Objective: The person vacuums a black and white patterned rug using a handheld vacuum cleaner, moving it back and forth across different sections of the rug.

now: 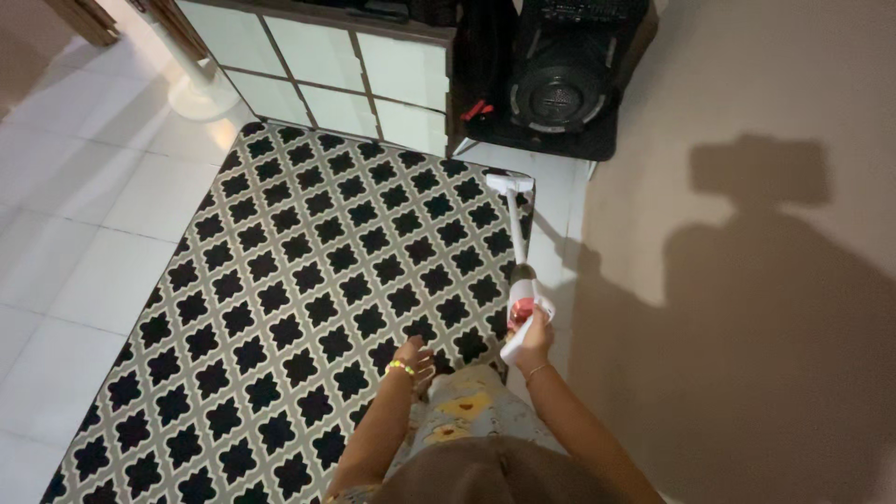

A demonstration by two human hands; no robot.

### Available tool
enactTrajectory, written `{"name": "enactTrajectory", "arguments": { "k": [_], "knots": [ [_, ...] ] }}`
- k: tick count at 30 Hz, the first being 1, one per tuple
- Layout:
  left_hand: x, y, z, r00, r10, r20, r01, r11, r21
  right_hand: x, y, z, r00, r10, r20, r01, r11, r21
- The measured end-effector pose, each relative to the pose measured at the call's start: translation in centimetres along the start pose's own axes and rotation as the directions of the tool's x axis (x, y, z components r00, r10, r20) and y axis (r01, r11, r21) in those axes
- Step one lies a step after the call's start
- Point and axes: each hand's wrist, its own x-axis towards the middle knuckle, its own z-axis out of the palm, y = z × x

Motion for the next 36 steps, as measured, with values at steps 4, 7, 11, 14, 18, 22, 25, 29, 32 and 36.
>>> {"name": "enactTrajectory", "arguments": {
  "k": [4, 7, 11, 14, 18, 22, 25, 29, 32, 36],
  "knots": [
    [0.0, -0.2, 1.3, 0.994, 0.092, 0.058, -0.087, 0.993, -0.079, 1.0, -0.6, 1.0, 0.999, 0.024, -0.042, -0.026, 0.999, -0.048],
    [0.3, 0.5, 3.7, 0.972, 0.223, 0.068, -0.207, 0.961, -0.185, 1.7, -2.1, 1.8, 0.990, 0.056, 0.129, -0.059, 0.998, 0.023],
    [-0.5, 0.1, 6.6, 0.920, 0.381, 0.090, -0.339, 0.890, -0.304, 2.4, -3.4, 2.4, 0.977, 0.008, 0.212, -0.010, 1.000, 0.005],
    [-2.2, -0.8, 7.7, 0.890, 0.428, 0.159, -0.370, 0.880, -0.297, 2.5, -3.9, 2.6, 0.987, 0.045, 0.155, -0.047, 0.999, 0.008],
    [-4.7, -2.6, 6.5, 0.890, 0.440, 0.123, -0.370, 0.852, -0.369, 0.7, -3.2, 1.6, 0.999, 0.054, -0.002, -0.054, 0.997, -0.050],
    [-4.4, -4.3, 5.2, 0.933, 0.347, 0.090, -0.291, 0.879, -0.377, -1.3, -2.0, -0.7, 0.999, -0.031, 0.043, 0.030, 0.999, 0.022],
    [-3.1, -5.2, 4.8, 0.945, 0.307, 0.112, -0.256, 0.909, -0.328, -3.7, -0.6, -2.6, 0.955, -0.127, 0.268, 0.112, 0.991, 0.070],
    [-2.9, -5.5, 4.6, 0.947, 0.263, 0.183, -0.202, 0.934, -0.295, -6.9, 1.5, -3.7, 0.987, -0.116, 0.113, 0.111, 0.993, 0.045],
    [-3.3, -5.0, 3.5, 0.936, 0.260, 0.236, -0.202, 0.948, -0.246, -9.0, 3.1, -4.0, 0.972, -0.137, 0.190, 0.124, 0.989, 0.080],
    [-3.6, -4.7, 0.6, 0.919, 0.241, 0.311, -0.155, 0.948, -0.279, -11.2, 5.5, -3.2, 0.971, -0.101, 0.215, 0.081, 0.992, 0.098]
  ]
}}
